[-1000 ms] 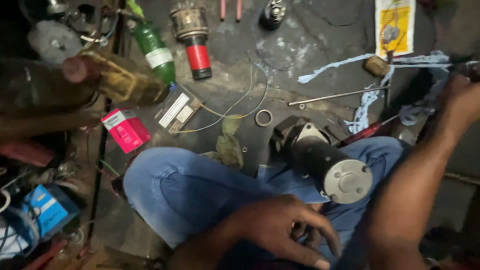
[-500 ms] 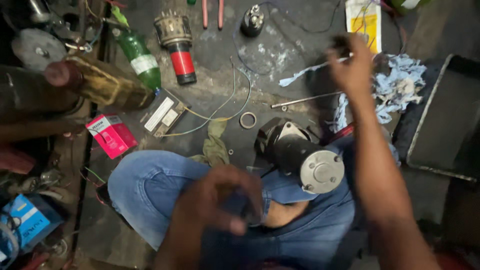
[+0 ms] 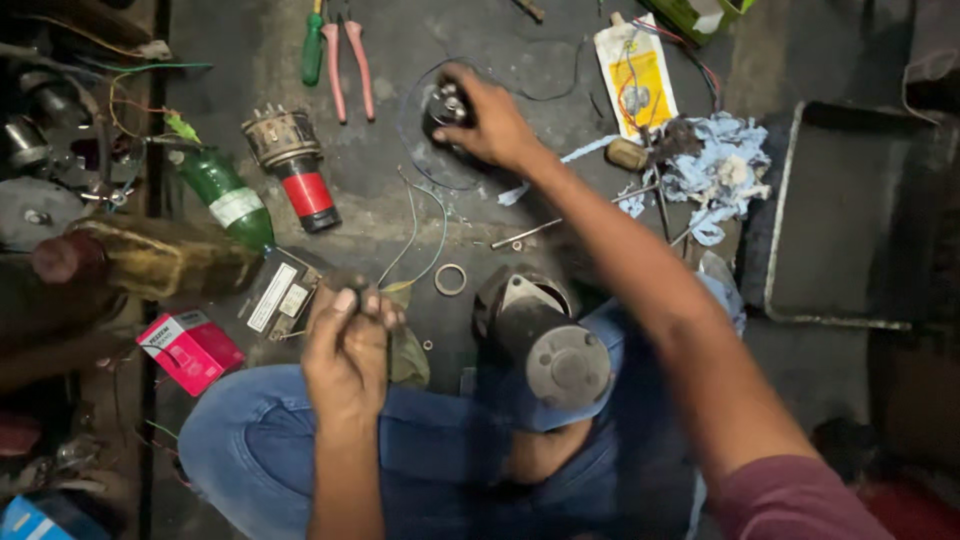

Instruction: The person sits on the workshop floor and works on a starter motor in their lap. They use a long metal rod to press and tap components, fit a black cylindrical part onto the motor body, handle small screws and parts from the floor, and repeatedly press the assembly together by hand while checking a phone running a meter app nearby.

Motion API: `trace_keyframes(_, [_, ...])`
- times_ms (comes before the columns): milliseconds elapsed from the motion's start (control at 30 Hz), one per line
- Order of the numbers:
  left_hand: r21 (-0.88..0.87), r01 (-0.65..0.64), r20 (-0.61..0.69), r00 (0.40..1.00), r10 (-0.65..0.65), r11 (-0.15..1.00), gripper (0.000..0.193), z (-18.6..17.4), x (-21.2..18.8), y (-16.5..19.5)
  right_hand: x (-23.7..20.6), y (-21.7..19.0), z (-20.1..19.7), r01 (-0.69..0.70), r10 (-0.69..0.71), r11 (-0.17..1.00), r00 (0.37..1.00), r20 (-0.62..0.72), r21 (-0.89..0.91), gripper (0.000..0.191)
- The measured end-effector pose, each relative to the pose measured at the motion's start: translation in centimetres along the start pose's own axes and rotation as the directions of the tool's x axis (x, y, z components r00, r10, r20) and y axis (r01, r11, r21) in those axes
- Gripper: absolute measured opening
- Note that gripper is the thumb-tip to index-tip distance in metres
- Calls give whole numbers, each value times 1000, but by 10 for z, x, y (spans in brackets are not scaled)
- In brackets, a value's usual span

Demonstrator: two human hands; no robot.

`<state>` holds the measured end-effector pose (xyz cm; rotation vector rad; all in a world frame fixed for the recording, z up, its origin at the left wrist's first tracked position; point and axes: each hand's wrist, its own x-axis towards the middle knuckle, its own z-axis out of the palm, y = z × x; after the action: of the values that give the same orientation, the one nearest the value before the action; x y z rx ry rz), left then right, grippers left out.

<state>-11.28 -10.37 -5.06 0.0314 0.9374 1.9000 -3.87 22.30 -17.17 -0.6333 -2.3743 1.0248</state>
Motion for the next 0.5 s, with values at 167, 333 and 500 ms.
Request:
trace_keyframes(167, [25,11,52,999,-13,1000,23,6,4,-6,-77,-14,-49,-297,313,912,950,-12,282,61])
trace_keyframes(333, [112,-9,21,1000,7,994,23,12,10,-16,-125,-43,-106,-317,639,2,730,243,948,45])
trace_keyframes(500, [200,-31,47,999,22,979,17,10,20,-27,-188,-44,-105,-133,591,-221,770,241,966,46])
